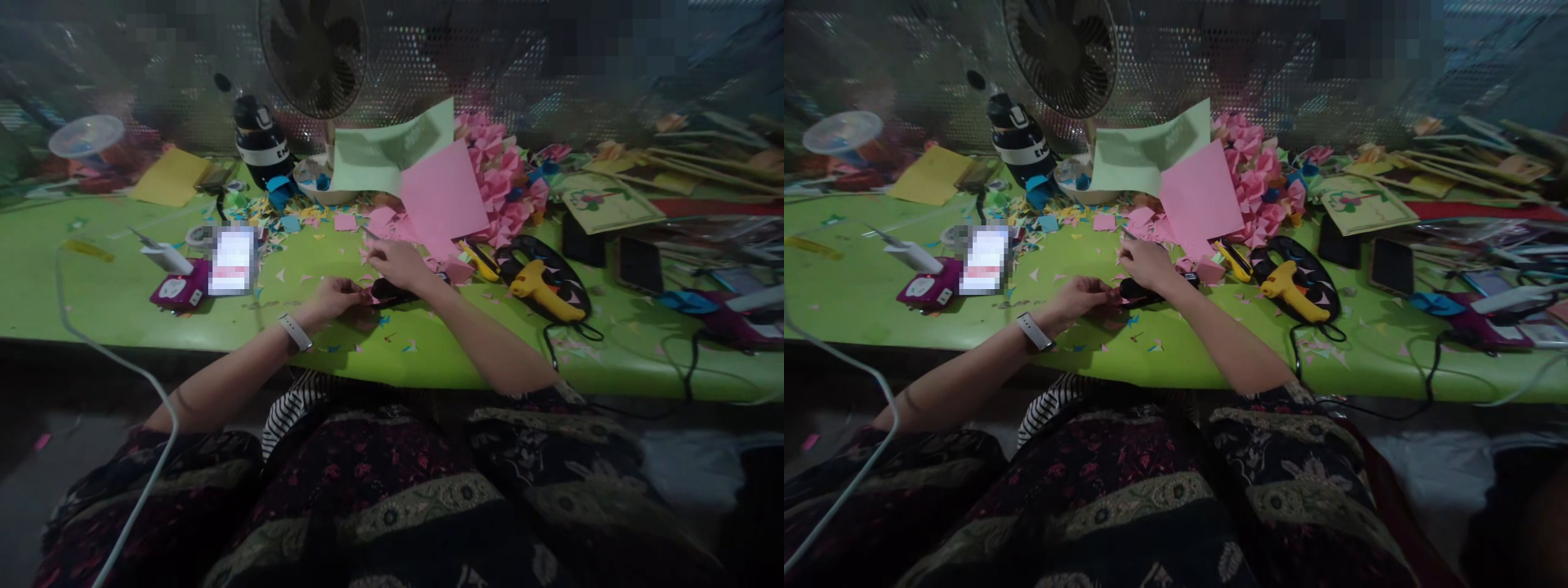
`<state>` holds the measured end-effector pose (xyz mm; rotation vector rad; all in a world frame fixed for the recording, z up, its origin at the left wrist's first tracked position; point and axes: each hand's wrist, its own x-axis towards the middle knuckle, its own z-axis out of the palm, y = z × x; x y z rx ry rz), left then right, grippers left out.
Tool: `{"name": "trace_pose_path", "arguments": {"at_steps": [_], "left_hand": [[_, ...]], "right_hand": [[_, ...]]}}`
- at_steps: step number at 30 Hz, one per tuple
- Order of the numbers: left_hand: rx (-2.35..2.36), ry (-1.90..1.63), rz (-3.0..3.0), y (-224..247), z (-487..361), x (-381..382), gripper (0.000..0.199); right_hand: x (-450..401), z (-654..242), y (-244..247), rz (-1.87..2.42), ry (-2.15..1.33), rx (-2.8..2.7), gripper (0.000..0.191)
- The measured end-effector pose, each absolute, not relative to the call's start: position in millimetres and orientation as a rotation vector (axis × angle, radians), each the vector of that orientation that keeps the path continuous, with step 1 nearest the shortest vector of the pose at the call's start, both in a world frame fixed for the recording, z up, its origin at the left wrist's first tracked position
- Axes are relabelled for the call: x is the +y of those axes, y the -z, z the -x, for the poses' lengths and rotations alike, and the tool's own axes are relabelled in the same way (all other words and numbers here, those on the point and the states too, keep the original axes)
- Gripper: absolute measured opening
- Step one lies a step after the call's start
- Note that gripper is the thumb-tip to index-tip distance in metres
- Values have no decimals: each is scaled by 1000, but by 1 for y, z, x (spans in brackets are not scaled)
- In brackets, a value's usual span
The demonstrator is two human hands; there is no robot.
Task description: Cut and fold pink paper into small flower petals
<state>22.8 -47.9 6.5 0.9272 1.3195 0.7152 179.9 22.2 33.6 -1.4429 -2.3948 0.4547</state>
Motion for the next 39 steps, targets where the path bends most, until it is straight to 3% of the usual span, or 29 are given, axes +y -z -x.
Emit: {"name": "trace_pose_path", "arguments": {"at_steps": [39], "left_hand": [[1274,-754,-949,-3,-24,-51,9]], "right_hand": [[21,-180,-33,1462,-413,-2392,24]]}}
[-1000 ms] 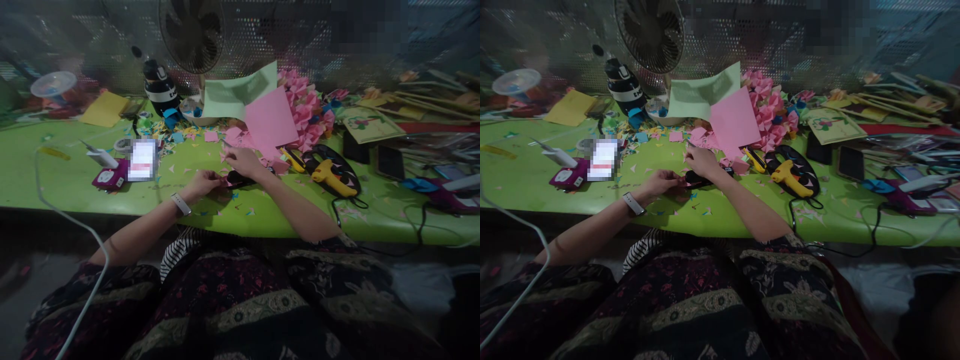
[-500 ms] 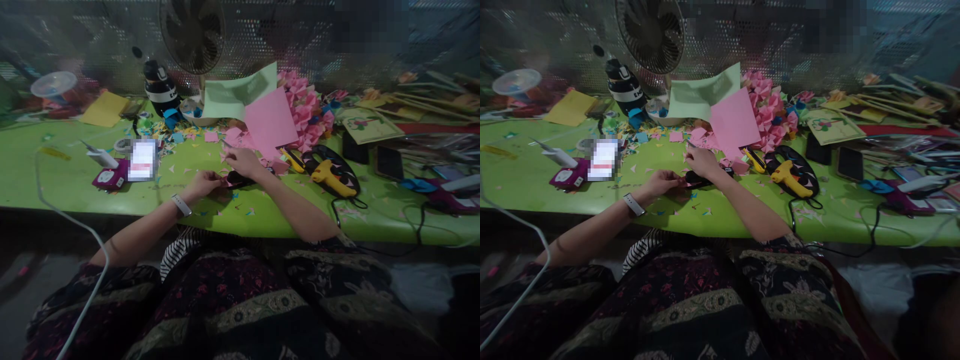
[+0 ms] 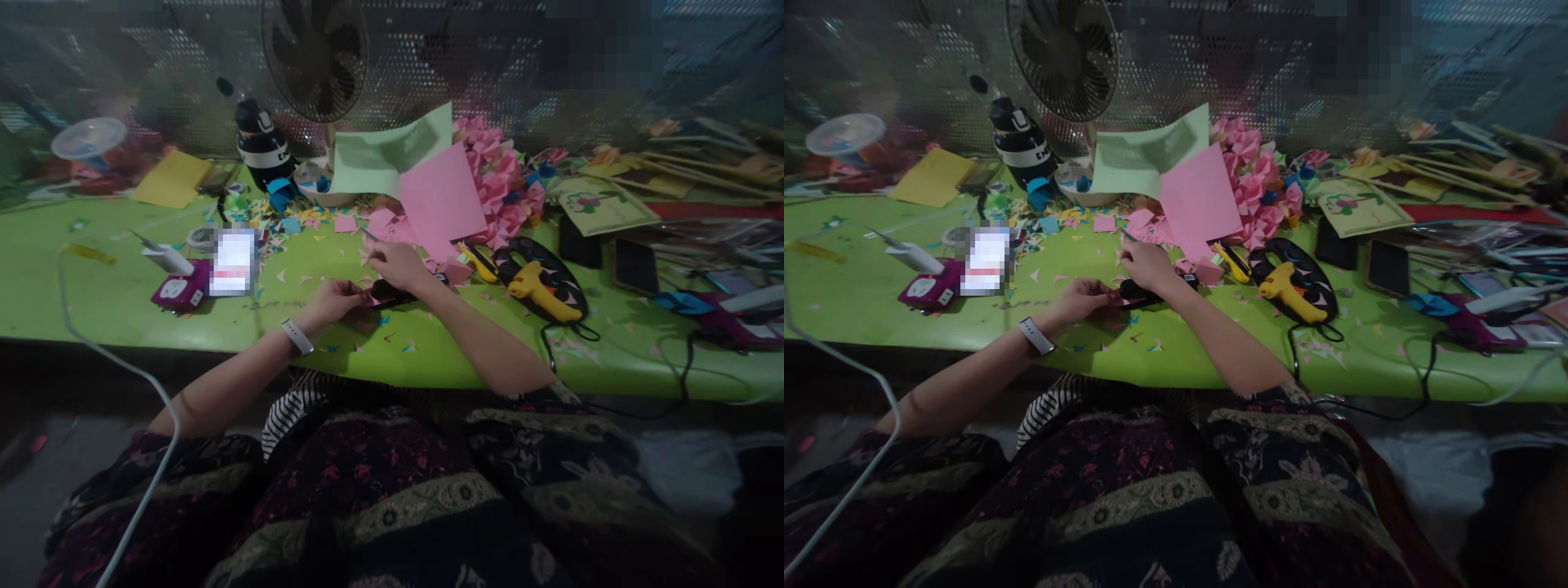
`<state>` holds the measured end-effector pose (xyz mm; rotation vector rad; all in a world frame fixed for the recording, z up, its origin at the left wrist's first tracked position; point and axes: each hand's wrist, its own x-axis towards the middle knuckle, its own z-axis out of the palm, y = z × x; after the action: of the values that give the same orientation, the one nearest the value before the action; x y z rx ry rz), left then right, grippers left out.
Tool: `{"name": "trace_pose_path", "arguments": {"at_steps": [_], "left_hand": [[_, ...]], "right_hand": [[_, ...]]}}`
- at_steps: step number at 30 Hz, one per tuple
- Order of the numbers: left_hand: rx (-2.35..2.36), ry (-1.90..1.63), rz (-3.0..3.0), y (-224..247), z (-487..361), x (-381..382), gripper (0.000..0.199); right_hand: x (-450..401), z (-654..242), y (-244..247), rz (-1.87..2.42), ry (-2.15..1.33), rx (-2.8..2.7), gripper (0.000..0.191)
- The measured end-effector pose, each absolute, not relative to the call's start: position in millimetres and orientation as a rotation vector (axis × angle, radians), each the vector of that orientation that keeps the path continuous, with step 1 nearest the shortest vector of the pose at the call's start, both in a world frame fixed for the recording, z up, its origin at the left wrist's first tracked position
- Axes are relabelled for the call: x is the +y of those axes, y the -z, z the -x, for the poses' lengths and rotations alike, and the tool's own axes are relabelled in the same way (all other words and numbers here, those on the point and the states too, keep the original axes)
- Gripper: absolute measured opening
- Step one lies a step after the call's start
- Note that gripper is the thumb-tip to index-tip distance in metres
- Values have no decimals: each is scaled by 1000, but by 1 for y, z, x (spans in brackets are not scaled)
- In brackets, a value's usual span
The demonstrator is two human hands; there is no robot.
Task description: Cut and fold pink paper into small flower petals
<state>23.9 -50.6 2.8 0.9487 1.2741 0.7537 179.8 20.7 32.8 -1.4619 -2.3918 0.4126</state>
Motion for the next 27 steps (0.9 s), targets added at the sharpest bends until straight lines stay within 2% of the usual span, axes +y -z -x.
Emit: {"name": "trace_pose_path", "arguments": {"at_steps": [27], "left_hand": [[1296,-774,-1002,2,-23,-51,11]], "right_hand": [[18,-179,-35,1486,-398,-2389,26]]}}
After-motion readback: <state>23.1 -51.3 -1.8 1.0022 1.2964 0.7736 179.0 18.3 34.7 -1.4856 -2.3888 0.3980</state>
